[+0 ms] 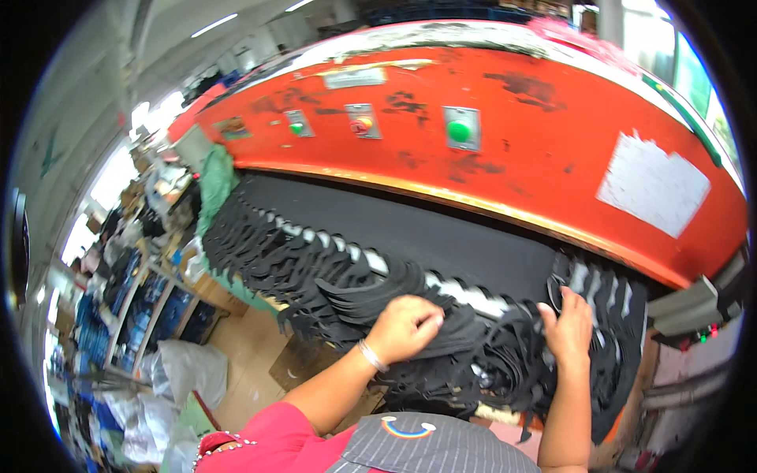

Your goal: The recorder uses a die-cutting machine and hand tools to cut and sort black shoe material components.

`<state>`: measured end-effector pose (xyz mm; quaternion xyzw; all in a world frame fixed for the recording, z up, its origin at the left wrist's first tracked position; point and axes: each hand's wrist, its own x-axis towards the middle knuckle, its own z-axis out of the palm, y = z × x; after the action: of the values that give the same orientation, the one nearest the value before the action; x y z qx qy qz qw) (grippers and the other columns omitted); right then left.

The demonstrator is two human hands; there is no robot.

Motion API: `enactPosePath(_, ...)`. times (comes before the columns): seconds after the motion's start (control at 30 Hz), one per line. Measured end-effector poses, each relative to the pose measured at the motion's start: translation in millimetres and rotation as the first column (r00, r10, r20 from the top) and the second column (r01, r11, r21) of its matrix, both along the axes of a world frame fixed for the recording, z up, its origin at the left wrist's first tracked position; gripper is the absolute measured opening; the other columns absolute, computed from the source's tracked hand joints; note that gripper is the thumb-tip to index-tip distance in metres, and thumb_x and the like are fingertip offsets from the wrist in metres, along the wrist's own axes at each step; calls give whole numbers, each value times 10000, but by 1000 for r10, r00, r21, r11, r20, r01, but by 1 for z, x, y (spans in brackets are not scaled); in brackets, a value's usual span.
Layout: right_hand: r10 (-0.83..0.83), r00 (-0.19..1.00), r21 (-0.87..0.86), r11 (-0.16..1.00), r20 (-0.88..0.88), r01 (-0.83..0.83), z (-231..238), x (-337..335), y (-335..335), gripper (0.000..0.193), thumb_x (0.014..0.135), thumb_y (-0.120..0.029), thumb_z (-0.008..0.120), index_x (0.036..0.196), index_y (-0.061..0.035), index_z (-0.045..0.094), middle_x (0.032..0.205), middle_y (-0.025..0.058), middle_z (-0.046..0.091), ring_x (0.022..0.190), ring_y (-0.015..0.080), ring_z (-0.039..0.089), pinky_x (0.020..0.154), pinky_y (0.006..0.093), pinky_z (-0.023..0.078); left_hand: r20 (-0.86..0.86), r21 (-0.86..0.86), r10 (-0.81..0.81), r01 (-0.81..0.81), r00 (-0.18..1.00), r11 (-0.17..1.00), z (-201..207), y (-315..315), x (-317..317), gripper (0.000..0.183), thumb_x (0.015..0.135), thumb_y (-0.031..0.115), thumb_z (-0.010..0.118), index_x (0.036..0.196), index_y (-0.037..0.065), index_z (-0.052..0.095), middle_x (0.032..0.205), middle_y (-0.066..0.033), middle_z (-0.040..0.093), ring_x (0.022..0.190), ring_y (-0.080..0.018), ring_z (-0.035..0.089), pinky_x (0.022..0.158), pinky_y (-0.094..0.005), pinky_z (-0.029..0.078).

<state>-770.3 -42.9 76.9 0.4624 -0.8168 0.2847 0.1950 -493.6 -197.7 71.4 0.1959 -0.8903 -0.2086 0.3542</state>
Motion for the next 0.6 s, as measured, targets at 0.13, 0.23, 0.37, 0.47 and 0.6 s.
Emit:
enactPosePath(0.13, -107, 985, 44, 993, -135, 113, -45, -2, -51, 409, 856, -358, 625, 1079, -23, 548, 987, 204, 552, 991, 393, 520, 857, 463, 435, 72, -291, 638, -595, 767, 749, -43, -48, 37, 586, 896, 459, 530, 1250, -9, 519, 1167, -206, 571, 1080, -350, 522, 931, -456, 392)
enactPosePath(0.23, -110, 978, -50, 993, -179, 103, -74, -22, -59, 326, 881, -343, 590, 940, -26, 540, 928, 188, 541, 929, 380, 527, 772, 464, 453, 316, -255, 607, -551, 730, 795, -67, -37, 49, 602, 896, 494, 507, 1239, 0, 532, 1016, -175, 607, 962, -328, 550, 881, -445, 409)
enactPosePath(0.37, -16, 985, 46, 999, -174, 25, -65, -28, -37, 232, 902, -260, 559, 932, -36, 507, 894, 180, 553, 884, 376, 544, 741, 477, 450, 182, -254, 450, -400, 874, 880, -76, -19, 64, 491, 897, 449, 519, 1153, 39, 605, 954, -147, 638, 967, -324, 577, 873, -434, 427)
enactPosePath(0.47, 35, 996, 29, 999, -81, -33, -48, -24, -11, 238, 896, -275, 543, 928, -40, 547, 920, 171, 580, 910, 375, 552, 765, 485, 457, 251, -218, 365, -315, 896, 924, -46, -10, 54, 429, 868, 372, 574, 1098, 14, 625, 897, -177, 650, 898, -350, 614, 806, -454, 479)
enactPosePath(0.6, 70, 970, 56, 995, 232, -85, 32, -9, -7, 310, 880, -344, 522, 945, -43, 560, 976, 212, 617, 985, 392, 577, 823, 494, 446, 296, -180, 444, -407, 846, 896, -56, 5, 82, 404, 876, 317, 560, 1122, 1, 622, 938, -191, 633, 908, -363, 587, 818, -458, 456)
